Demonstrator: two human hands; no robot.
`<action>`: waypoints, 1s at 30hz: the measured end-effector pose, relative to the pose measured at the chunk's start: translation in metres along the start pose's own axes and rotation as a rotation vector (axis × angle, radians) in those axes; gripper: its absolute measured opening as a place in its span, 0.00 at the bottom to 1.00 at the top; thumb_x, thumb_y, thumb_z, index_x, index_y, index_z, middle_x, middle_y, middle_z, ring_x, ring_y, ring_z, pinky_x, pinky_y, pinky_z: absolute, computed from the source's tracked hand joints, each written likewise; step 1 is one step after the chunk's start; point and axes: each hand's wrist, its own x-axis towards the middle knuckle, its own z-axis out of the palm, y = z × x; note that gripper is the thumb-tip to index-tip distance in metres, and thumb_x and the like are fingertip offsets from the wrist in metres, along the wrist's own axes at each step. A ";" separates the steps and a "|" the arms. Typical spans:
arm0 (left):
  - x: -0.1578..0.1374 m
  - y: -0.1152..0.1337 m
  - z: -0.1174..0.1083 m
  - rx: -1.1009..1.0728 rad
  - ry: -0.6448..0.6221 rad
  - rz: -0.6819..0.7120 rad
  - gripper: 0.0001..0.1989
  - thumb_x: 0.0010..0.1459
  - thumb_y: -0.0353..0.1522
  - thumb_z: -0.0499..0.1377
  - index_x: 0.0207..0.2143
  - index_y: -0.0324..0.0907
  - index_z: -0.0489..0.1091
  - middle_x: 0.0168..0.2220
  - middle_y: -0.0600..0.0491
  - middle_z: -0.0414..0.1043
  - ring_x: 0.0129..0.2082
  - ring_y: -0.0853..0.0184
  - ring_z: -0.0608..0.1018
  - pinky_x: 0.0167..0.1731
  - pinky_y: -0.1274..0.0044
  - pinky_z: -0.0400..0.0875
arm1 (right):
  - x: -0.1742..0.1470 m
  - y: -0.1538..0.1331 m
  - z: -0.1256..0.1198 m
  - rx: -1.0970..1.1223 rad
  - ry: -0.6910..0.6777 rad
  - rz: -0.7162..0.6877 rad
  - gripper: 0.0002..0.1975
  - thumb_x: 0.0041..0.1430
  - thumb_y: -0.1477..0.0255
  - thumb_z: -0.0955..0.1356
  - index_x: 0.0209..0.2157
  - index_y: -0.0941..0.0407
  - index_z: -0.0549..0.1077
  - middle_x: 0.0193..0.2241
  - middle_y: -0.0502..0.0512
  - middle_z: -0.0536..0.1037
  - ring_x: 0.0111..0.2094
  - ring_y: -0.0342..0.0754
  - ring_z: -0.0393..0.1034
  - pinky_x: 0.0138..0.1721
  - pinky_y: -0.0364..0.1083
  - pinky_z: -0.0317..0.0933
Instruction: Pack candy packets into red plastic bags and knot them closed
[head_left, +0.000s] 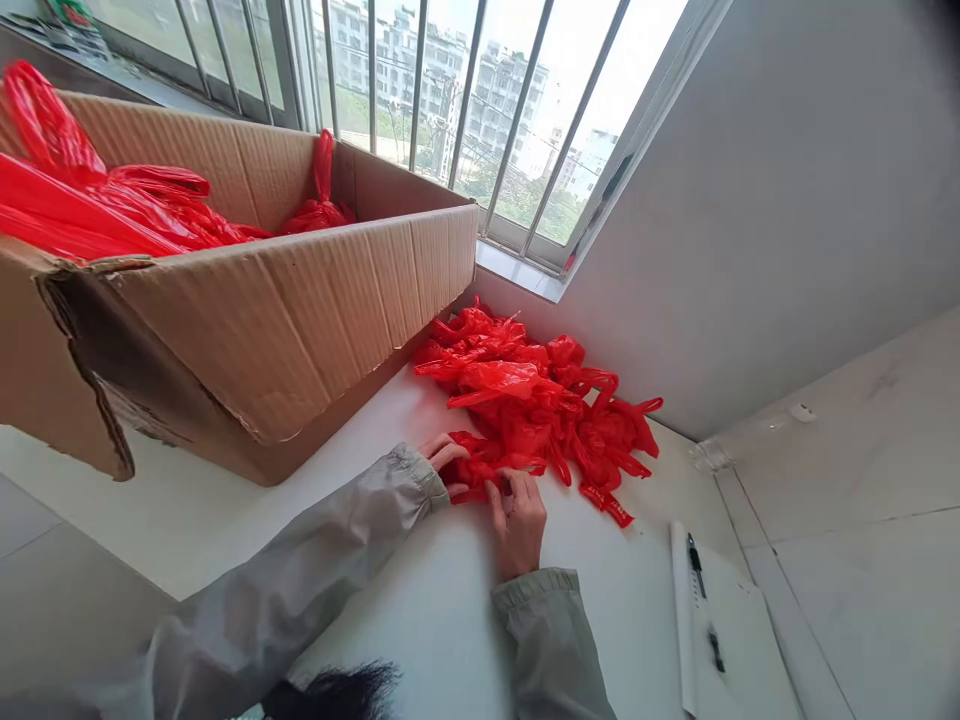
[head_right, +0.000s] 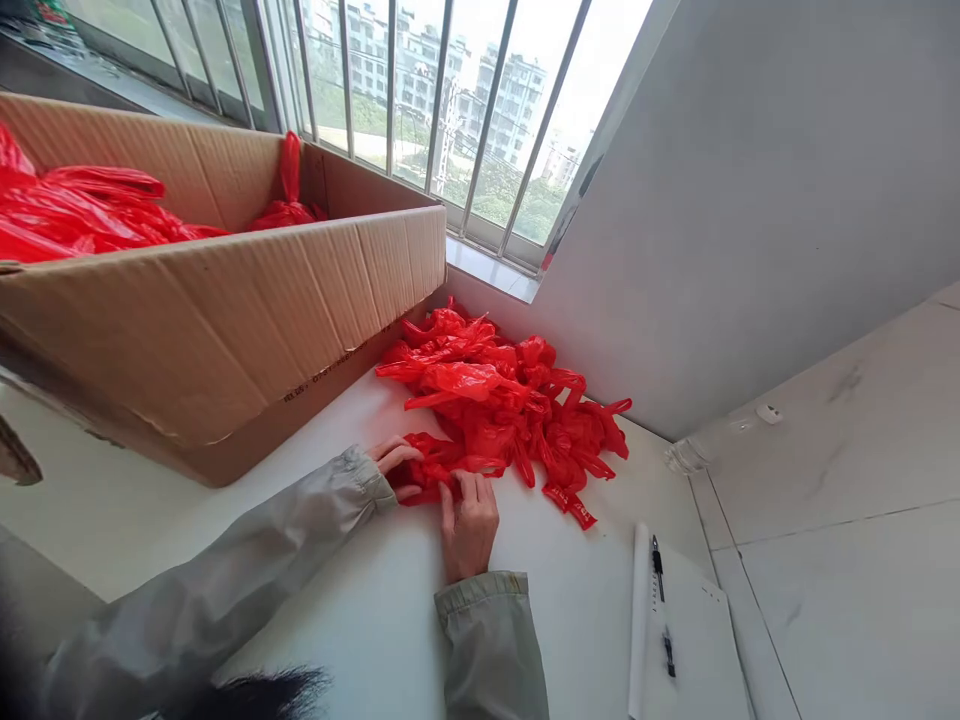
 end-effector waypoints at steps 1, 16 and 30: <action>0.000 -0.002 0.000 0.007 0.013 0.010 0.15 0.65 0.40 0.59 0.46 0.38 0.69 0.43 0.49 0.71 0.40 0.63 0.75 0.40 0.68 0.74 | 0.000 0.004 0.000 0.005 0.001 0.009 0.11 0.67 0.66 0.61 0.37 0.56 0.72 0.31 0.55 0.76 0.34 0.49 0.69 0.37 0.47 0.64; -0.004 -0.021 -0.015 0.195 0.219 -0.053 0.09 0.66 0.36 0.57 0.39 0.38 0.70 0.40 0.51 0.71 0.35 0.67 0.75 0.35 0.73 0.74 | 0.007 0.027 -0.010 0.200 0.430 0.420 0.07 0.61 0.67 0.60 0.32 0.54 0.66 0.26 0.48 0.68 0.28 0.46 0.64 0.30 0.43 0.59; -0.002 -0.008 -0.021 0.080 0.369 -0.090 0.14 0.68 0.39 0.55 0.33 0.38 0.69 0.32 0.54 0.68 0.28 0.71 0.71 0.28 0.77 0.70 | 0.015 -0.001 -0.004 0.213 0.083 0.139 0.13 0.53 0.64 0.69 0.40 0.53 0.76 0.32 0.55 0.77 0.39 0.54 0.67 0.49 0.56 0.58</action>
